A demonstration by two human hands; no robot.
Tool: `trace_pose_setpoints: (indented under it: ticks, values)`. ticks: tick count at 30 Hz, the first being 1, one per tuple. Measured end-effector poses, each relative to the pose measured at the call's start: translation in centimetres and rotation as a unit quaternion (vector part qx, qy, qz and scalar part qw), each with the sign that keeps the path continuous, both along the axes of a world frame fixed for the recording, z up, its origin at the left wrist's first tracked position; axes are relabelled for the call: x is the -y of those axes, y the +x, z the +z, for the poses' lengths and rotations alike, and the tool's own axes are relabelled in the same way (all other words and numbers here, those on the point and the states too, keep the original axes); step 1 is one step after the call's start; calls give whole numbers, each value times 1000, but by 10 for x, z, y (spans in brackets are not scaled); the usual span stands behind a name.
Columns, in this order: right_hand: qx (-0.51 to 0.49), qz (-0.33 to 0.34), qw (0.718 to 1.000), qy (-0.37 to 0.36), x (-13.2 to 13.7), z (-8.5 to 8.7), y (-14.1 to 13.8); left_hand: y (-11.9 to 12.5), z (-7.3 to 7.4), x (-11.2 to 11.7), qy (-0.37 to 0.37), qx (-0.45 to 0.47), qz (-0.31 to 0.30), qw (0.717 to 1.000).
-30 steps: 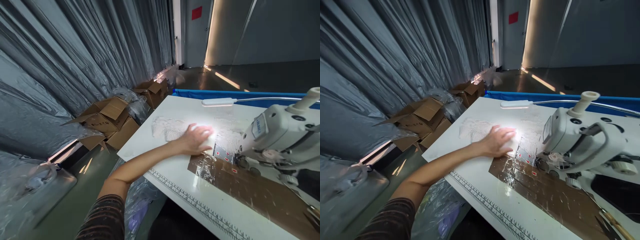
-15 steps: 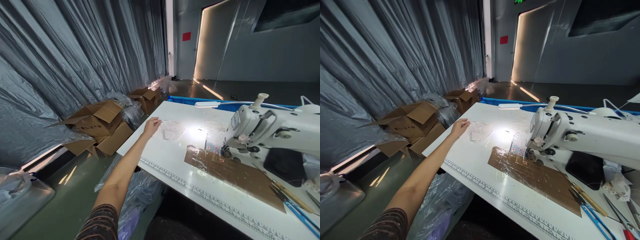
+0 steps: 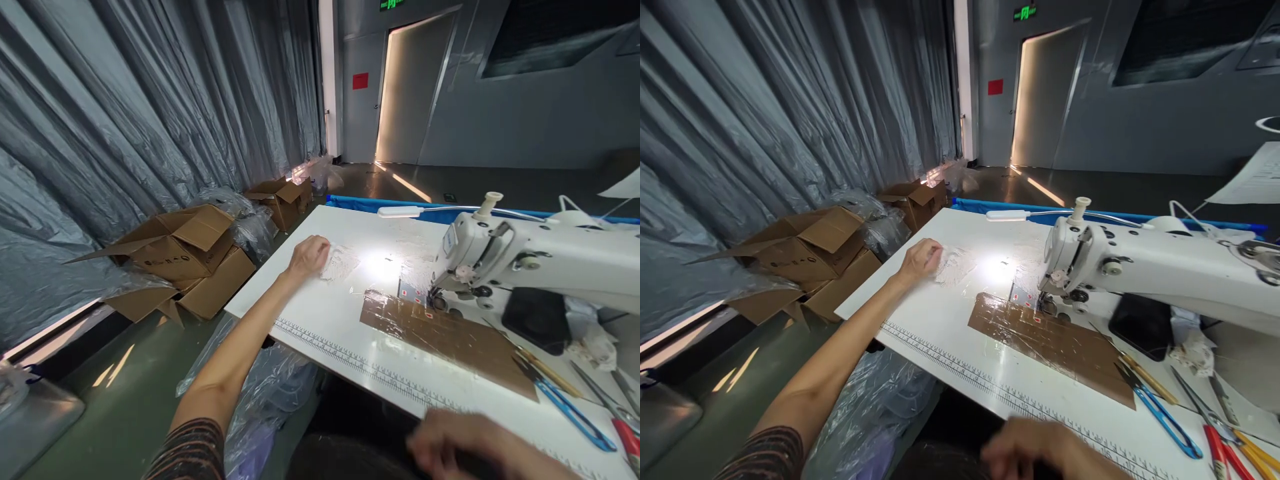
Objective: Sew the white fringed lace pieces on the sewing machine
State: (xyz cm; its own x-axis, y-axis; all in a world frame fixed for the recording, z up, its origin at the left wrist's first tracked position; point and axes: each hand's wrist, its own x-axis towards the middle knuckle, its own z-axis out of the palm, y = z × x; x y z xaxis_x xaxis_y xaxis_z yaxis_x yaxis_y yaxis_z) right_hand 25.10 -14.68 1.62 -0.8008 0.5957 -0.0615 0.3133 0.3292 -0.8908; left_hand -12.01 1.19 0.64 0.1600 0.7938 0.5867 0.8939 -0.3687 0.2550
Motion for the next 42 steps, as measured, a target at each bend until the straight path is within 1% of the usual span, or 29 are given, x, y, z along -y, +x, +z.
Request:
trace_pose_setpoints:
  ticks: [2,3,4,5,6,7,8,9,10,12,13,15,17,19,20,21,23,24,25,27,29,31,32,33,35,36,38,40,42]
  values:
    - [-3,-69,997,-42,-16,-9,-15,28,3,12,-17,-38,-83,996]
    - [-37,-141,982,-122,-24,-14,-24,44,3,20,-25,-54,-125,990]
    - [-90,-202,954,-200,-33,-19,-33,60,2,30,-32,-66,-163,984]
    - [-155,-249,919,-262,-40,-23,-42,77,0,41,-39,-81,-209,974]
    - [-214,-281,882,-313,-47,-27,-49,92,-1,53,-42,-100,-282,953]
    - [-253,-287,855,-350,-52,-31,-55,105,-1,64,-51,-106,-359,926]
    - [-275,-287,845,-358,-55,-33,-59,116,-1,74,-66,-94,-417,902]
    - [-277,-301,844,-346,-56,-36,-60,125,1,81,-77,-77,-458,882]
    - [-269,-313,848,-332,-56,-37,-61,131,4,86,-86,-52,-481,871]
    - [-233,-327,866,-299,-52,-39,-56,139,12,87,-125,-6,-491,862]
    - [-208,-313,880,-290,-49,-38,-52,141,16,84,-148,12,-484,862]
    - [-147,-237,919,-279,-43,-36,-41,145,21,76,-205,31,-479,853]
    - [-73,-132,955,-254,-40,-31,-28,148,22,70,-276,26,-496,823]
    - [-31,-50,969,-238,-42,-25,-12,149,20,67,-351,16,-513,783]
    - [-24,-19,971,-237,-44,-22,-4,148,18,66,-382,16,-513,768]
    - [-24,6,970,-240,-48,-18,4,146,17,66,-402,24,-508,762]
    - [-34,28,967,-253,-59,-14,20,140,16,61,-413,57,-486,768]
    - [-39,19,966,-253,-66,-12,26,136,16,57,-407,77,-473,778]
    - [-42,-5,967,-250,-74,-12,32,133,15,52,-398,94,-457,790]
    - [-35,-85,970,-224,-92,-16,39,128,11,40,-375,108,-419,820]
    - [-5,-197,966,-167,-109,-23,43,126,2,28,-339,76,-374,860]
    - [39,-300,949,-85,-123,-31,45,126,-9,19,-282,10,-334,900]
    - [62,-334,940,-41,-127,-35,46,126,-15,15,-243,-21,-318,916]
    - [85,-353,932,-1,-130,-37,47,126,-20,13,-202,-43,-305,930]
    - [117,-358,925,54,-132,-38,47,127,-26,10,-125,-61,-290,947]
    - [126,-355,924,67,-131,-36,47,127,-28,9,-97,-63,-293,949]
    - [141,-350,923,73,-127,-31,47,129,-29,11,-75,-74,-331,938]
    - [162,-354,918,79,-123,-26,50,131,-29,14,-86,-97,-393,910]
    - [179,-366,909,86,-120,-24,54,133,-29,18,-107,-116,-436,886]
